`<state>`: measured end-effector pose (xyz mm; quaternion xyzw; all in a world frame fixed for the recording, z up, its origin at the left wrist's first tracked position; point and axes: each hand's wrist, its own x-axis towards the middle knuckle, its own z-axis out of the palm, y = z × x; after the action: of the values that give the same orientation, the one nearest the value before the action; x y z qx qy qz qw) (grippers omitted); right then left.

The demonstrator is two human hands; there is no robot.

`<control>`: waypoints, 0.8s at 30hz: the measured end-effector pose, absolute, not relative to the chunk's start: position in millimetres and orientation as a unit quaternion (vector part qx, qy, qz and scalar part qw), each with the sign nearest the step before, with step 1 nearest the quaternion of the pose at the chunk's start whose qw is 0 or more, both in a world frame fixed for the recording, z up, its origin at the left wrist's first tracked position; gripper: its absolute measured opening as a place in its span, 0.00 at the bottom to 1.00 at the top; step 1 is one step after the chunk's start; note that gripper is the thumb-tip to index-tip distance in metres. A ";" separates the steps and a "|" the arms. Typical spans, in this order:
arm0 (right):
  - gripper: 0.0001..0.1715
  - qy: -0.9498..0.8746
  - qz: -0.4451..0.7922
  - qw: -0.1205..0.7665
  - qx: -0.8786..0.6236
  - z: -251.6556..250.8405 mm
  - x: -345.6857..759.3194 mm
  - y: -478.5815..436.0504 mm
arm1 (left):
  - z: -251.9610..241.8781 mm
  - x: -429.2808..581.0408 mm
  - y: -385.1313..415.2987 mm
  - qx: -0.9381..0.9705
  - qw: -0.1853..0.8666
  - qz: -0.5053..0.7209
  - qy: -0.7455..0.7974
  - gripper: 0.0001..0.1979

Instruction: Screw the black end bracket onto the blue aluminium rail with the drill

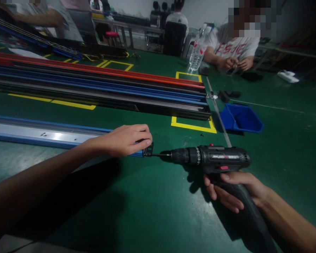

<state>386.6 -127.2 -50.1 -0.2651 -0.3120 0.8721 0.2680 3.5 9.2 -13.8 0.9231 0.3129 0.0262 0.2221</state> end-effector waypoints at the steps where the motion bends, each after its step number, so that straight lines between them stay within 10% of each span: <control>1: 0.20 -0.312 0.872 0.270 -0.262 -50.8 386.6 -127.4 | -13.8 3.6 9.2 0.923 0.223 0.026 0.313 0.21; 24: 0.15 -0.285 0.889 0.273 -0.235 -59.4 392.1 -131.5 | -14.6 4.2 9.1 0.924 0.220 0.029 0.310 0.21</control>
<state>392.1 -131.5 -59.4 -0.2347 -0.2846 0.8886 0.2727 4.2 9.1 -14.6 0.9245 0.3103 0.0286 0.2196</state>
